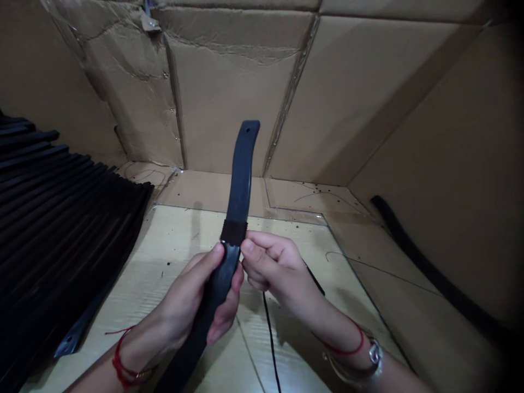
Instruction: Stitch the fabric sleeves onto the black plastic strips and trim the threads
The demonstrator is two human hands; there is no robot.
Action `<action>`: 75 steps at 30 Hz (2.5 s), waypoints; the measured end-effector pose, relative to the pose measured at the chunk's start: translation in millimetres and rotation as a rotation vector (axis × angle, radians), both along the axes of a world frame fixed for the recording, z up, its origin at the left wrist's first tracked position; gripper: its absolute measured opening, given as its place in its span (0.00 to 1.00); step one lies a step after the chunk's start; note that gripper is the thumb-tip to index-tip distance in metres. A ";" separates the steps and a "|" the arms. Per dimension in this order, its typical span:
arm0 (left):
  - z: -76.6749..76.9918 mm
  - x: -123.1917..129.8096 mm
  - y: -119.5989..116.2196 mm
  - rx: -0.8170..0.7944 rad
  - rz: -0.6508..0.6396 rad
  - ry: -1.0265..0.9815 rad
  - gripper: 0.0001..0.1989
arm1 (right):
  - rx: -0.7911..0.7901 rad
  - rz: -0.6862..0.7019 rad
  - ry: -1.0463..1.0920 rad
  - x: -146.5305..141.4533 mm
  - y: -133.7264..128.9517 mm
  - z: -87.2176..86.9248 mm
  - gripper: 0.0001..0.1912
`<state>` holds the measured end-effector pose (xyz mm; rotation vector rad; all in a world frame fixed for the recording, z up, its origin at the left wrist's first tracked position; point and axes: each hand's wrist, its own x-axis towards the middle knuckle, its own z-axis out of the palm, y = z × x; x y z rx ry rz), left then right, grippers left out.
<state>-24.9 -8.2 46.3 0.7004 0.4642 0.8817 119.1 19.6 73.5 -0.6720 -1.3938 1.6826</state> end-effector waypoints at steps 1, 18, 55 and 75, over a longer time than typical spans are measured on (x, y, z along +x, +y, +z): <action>-1.8 -1.6 -0.1 -0.005 -0.078 -0.067 0.25 | -0.027 0.057 0.025 1.0 1.5 -0.7 0.15; -1.6 2.4 -6.8 0.117 -0.046 -0.191 0.18 | -0.047 -0.061 0.022 -1.1 -3.0 3.6 0.13; 2.5 -9.8 -5.1 -0.147 -0.392 -0.514 0.21 | 0.170 -0.124 0.052 -5.7 -17.9 8.5 0.06; -10.6 1.3 -3.3 -0.111 -0.327 -0.407 0.26 | 0.070 -0.315 0.000 -12.5 -21.8 -2.1 0.09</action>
